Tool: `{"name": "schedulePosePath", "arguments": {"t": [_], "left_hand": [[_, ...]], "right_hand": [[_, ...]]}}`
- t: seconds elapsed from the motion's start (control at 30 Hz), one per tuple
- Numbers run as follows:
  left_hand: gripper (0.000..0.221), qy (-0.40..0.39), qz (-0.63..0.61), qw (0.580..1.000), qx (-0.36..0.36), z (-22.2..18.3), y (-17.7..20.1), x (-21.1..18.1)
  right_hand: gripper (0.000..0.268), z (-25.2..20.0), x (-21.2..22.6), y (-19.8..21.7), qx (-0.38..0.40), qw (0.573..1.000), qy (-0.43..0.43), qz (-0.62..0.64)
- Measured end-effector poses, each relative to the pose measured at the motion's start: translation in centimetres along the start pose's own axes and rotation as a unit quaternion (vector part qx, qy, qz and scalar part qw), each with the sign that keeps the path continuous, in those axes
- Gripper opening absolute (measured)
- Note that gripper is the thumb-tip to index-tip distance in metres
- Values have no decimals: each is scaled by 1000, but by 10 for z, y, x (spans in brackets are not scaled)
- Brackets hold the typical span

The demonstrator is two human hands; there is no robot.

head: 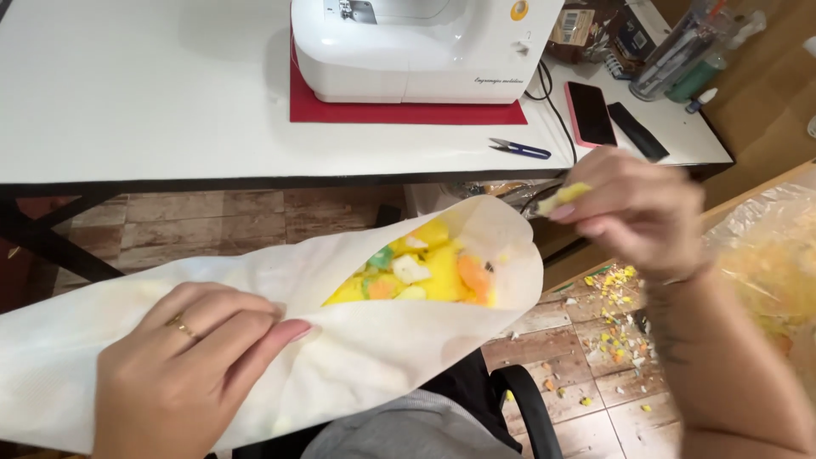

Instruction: Pinning the edge of a fabric bag filled with foam stuffing to prepare it for sewing

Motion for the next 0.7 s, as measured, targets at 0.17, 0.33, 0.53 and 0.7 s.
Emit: {"name": "schedulePosePath", "arguments": {"t": [0.17,0.33,0.53,0.7], "left_hand": [[28,-7,-12,1000,6,5,-2,14],[23,16,-64,998,21,13,-4,22],[23,2,-96,995,27,31,-11,36],[26,34,-64,996,58,20,-20,60]], "right_hand": [[64,-15,-38,-82,-203,971,114,53],[18,13,-17,-89,-188,964,183,42],[84,53,13,-63,68,988,138,29],[43,75,6,-30,176,976,125,3]]}}
Point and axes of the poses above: each hand's wrist, its own z-axis towards the middle knuckle, its own y-axis out of the back of the hand, x = y × z, the point moved 2 cm from there along z, towards the middle knuckle, and after that the axes turned 14 degrees about -y, right-handed, at the moved point
